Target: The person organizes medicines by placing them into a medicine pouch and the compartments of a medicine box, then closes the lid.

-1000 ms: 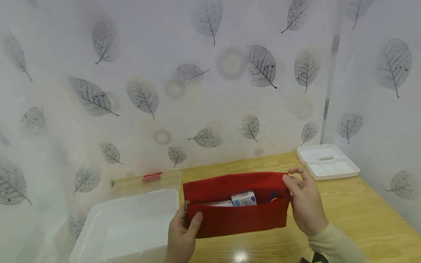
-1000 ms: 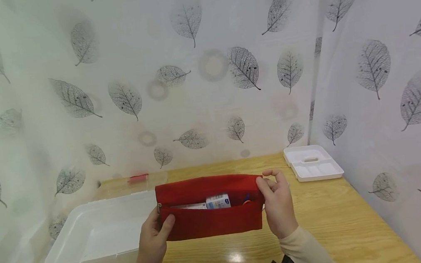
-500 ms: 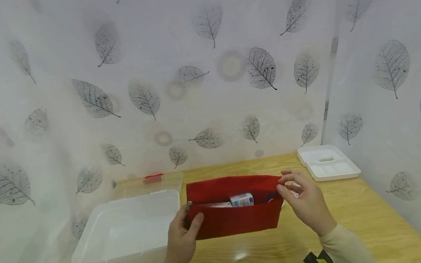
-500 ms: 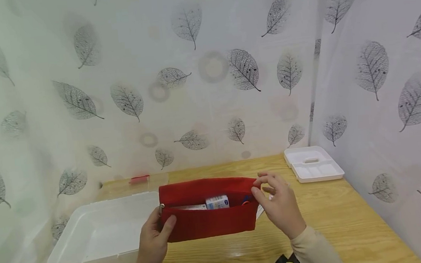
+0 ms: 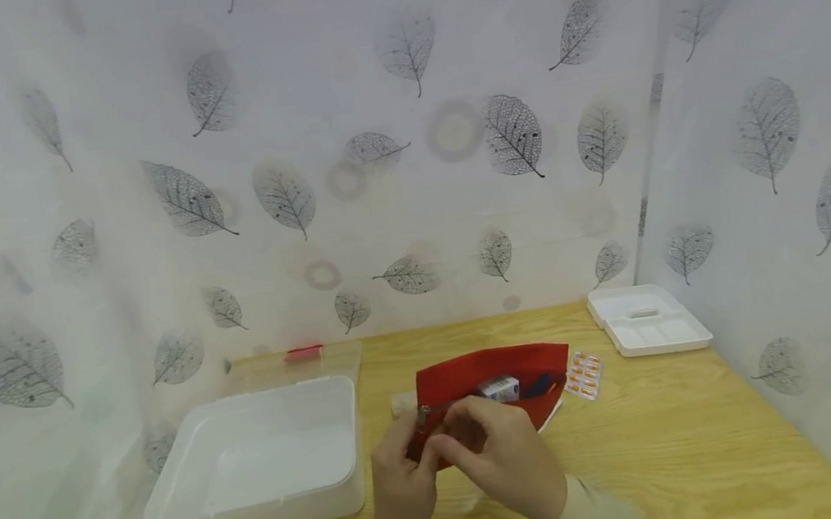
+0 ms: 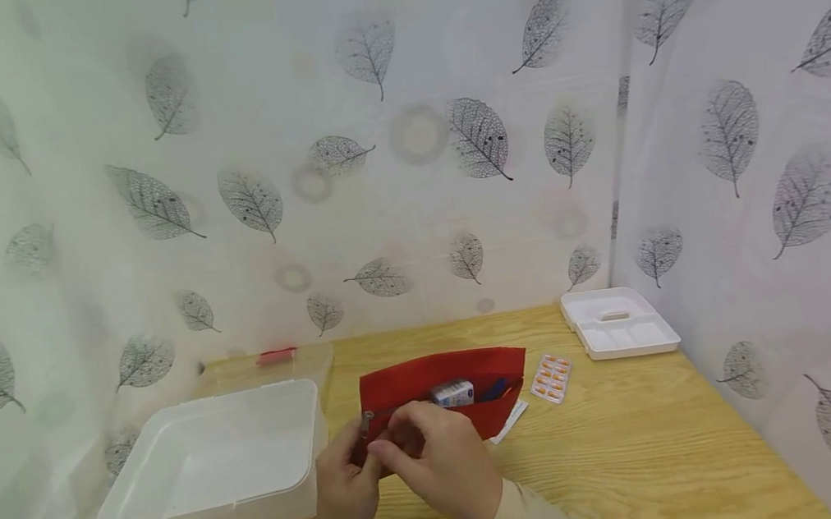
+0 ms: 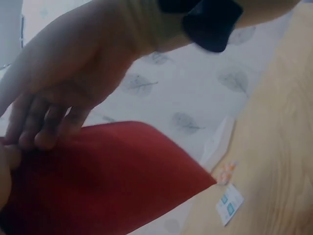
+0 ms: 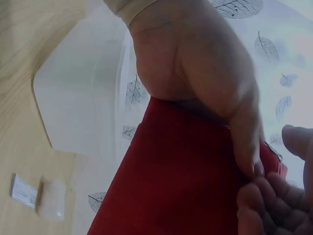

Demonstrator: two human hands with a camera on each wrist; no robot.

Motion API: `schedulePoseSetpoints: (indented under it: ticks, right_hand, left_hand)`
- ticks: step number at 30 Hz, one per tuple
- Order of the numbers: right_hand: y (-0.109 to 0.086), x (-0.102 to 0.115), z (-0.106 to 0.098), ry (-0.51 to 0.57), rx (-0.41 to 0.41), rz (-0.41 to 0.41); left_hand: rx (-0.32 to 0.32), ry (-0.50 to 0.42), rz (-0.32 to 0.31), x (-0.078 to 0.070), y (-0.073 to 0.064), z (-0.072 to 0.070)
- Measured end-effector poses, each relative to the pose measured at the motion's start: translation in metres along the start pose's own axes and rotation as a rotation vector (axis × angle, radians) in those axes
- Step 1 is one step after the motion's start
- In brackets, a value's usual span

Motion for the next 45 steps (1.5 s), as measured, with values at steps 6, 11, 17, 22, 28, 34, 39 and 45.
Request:
schedulePoseSetpoints:
  ticks: [6, 11, 17, 22, 28, 34, 39, 45]
  right_hand:
    - [0.006, 0.015, 0.005, -0.279, -0.075, -0.028]
    - [0.006, 0.023, 0.009, -0.403, -0.056, -0.199]
    - [0.004, 0.022, 0.013, -0.387, -0.039, -0.327]
    - [0.003, 0.019, 0.011, -0.314, -0.05, -0.339]
    - [-0.005, 0.021, 0.02, -0.303, 0.03, -0.359]
    - [-0.008, 0.02, 0.019, -0.299, -0.054, -0.384]
    - [-0.01, 0.018, 0.014, -0.342, -0.107, -0.413]
    - [-0.013, 0.012, 0.011, -0.326, -0.111, -0.425]
  left_hand:
    - [-0.089, 0.286, 0.09, -0.002, -0.007, 0.003]
    - [-0.083, 0.35, 0.039, -0.004, -0.007, 0.001]
    - [-0.035, 0.222, 0.001, 0.001, -0.01, 0.002]
    - [0.111, -0.151, -0.119, -0.001, -0.006, 0.002]
    - [0.044, -0.262, -0.45, -0.002, 0.0, -0.002]
    - [-0.067, -0.153, -0.439, -0.004, -0.005, -0.003]
    - [-0.099, -0.038, -0.189, -0.007, -0.007, -0.002]
    - [-0.133, 0.067, -0.035, -0.01, -0.011, -0.001]
Point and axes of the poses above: each hand's wrist, its own y-axis towards the middle knuckle, its own z-axis out of the palm, x = y × z, the point moved 5 cm from there along y, towards the middle knuckle, and after that the axes turned 2 degrees about y, right-handed, at the moved point
